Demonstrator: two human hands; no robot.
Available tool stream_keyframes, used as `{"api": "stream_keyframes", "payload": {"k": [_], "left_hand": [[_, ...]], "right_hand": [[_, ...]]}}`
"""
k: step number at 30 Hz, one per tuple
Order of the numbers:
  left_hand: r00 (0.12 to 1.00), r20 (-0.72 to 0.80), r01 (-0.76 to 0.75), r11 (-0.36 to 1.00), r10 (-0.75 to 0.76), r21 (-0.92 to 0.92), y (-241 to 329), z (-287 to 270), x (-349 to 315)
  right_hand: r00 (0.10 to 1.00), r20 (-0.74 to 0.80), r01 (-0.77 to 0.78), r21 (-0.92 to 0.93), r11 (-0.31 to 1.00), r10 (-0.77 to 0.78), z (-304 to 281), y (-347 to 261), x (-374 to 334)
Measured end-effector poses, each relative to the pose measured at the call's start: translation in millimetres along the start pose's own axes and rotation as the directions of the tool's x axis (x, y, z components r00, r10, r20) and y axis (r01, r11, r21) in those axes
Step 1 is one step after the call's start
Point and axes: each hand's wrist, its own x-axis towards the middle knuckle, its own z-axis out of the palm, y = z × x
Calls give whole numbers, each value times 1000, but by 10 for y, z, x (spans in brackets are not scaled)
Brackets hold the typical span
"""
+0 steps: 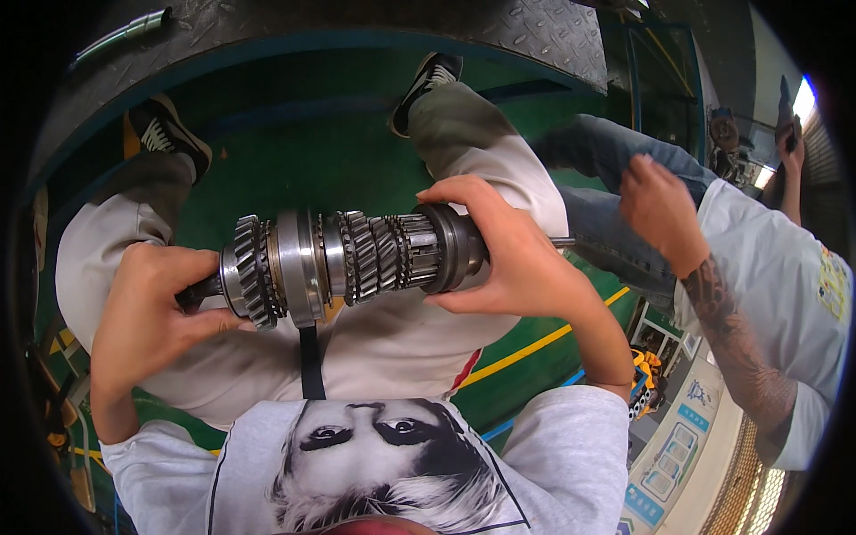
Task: The person fits together multiple gears on a shaft by hand and positions the assembly into a metal housing on a workbench.
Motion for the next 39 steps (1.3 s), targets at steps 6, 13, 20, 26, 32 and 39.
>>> {"api": "stream_keyframes", "payload": {"k": [6, 13, 20, 26, 32, 39], "left_hand": [[1000, 2, 2, 1000, -2, -5, 0, 9, -3], [1000, 6, 7, 1000, -7, 1, 23, -12, 13], [1000, -2, -6, 1000, 6, 12, 21, -8, 14], [1000, 2, -5, 1000, 5, 7, 6, -6, 8], [1000, 3, 13, 1000, -13, 20, -10, -2, 9], [1000, -4, -15, 1000, 15, 22, -13, -7, 8]], "right_hand": [[1000, -7, 3, -71, 997, -4, 18, 1, 0], [999, 5, -38, -15, 999, 38, -17, 0, -2], [996, 67, -65, 54, 996, 62, -34, 13, 4], [992, 64, -116, 113, 987, 109, -4, 1, -22], [986, 72, -161, 120, 980, 153, -22, -41, -11], [992, 95, -75, -27, 997, 77, -68, -77, 35]]}}
